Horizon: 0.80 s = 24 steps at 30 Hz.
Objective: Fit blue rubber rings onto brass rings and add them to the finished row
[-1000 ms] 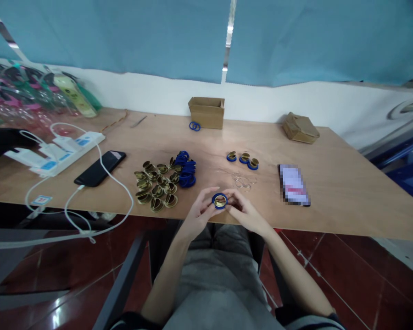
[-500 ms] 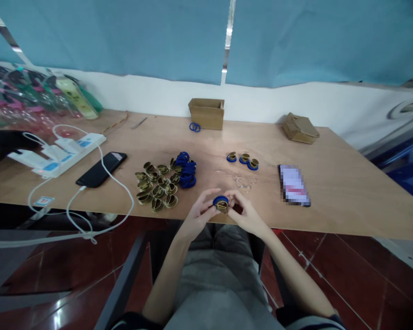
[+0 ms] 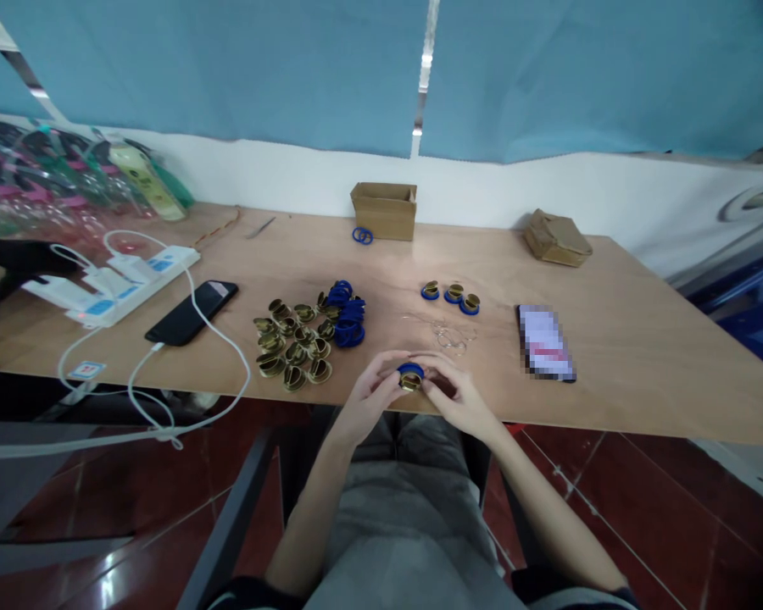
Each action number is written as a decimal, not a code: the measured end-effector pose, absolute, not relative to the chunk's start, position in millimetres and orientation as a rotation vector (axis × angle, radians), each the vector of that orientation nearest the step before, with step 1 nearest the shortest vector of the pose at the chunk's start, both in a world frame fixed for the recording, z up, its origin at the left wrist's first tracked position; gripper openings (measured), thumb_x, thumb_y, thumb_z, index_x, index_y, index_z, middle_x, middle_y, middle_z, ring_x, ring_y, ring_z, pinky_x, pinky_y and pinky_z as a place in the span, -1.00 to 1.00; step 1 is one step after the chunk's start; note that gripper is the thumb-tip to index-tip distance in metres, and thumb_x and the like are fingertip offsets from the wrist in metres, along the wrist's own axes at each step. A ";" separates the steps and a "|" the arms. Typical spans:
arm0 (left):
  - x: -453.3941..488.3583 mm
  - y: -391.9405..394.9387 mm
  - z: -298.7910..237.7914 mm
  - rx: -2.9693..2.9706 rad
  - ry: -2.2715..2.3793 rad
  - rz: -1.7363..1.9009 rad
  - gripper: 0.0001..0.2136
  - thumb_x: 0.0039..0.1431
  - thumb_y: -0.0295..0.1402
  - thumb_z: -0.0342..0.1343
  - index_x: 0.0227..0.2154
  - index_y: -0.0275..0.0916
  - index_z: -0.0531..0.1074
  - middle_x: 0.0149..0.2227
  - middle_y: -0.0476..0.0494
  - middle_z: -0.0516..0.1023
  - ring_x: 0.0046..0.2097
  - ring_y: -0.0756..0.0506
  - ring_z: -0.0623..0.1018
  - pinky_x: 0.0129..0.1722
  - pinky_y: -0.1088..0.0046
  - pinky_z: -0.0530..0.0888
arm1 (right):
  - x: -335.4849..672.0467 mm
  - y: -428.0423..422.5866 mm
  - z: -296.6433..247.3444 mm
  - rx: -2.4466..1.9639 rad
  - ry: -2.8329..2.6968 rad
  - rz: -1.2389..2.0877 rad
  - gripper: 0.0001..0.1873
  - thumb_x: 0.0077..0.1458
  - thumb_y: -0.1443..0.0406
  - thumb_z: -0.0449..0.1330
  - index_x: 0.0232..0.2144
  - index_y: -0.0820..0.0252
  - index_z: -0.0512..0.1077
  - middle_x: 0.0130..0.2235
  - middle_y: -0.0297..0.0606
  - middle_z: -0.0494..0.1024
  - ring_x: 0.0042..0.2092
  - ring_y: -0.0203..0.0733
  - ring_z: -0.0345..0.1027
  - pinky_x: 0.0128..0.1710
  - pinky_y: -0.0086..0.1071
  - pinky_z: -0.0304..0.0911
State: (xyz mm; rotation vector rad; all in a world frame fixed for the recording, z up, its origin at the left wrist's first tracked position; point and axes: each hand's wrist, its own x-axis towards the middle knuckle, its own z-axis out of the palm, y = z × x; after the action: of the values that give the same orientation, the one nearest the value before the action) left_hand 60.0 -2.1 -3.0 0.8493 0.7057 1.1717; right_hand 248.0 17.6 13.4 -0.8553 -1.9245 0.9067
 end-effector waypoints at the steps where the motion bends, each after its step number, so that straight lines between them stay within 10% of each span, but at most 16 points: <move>1: 60.2 -2.0 -2.6 0.846 0.706 1.176 -0.66 0.26 -0.20 0.27 0.04 -0.15 0.47 -0.06 -0.18 0.67 0.03 -0.15 0.65 0.08 0.32 0.54 | 248.1 17.4 13.9 -0.858 -1.925 0.895 -0.63 0.29 0.38 0.10 0.10 0.07 0.49 0.11 -0.10 0.54 0.07 -0.06 0.49 0.03 -0.17 0.44; 16: 54.3 -1.1 -15.1 0.978 0.821 1.165 -0.71 0.30 -0.22 0.20 0.05 -0.09 0.46 -0.15 -0.08 0.64 -0.19 -0.03 0.60 -0.20 0.54 0.50 | 249.3 15.5 17.4 -0.803 -1.929 0.900 -0.69 0.26 0.39 0.16 0.00 0.04 0.55 0.01 -0.18 0.63 0.05 -0.06 0.51 0.06 -0.14 0.42; 24: 58.4 0.7 -12.2 0.921 0.754 1.175 -0.71 0.29 -0.23 0.23 0.03 -0.14 0.50 0.04 -0.17 0.62 0.07 -0.13 0.60 0.04 0.39 0.54 | 249.5 20.3 6.3 -0.911 -1.915 0.885 -0.72 0.35 0.31 0.13 0.07 0.06 0.45 -0.02 -0.16 0.57 -0.10 -0.15 0.51 -0.05 -0.20 0.45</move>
State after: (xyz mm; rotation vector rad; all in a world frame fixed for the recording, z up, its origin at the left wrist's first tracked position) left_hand 58.4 0.7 -12.2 0.9213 0.7540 1.1751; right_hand 249.5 20.3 6.3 -0.9112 -1.9148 0.8849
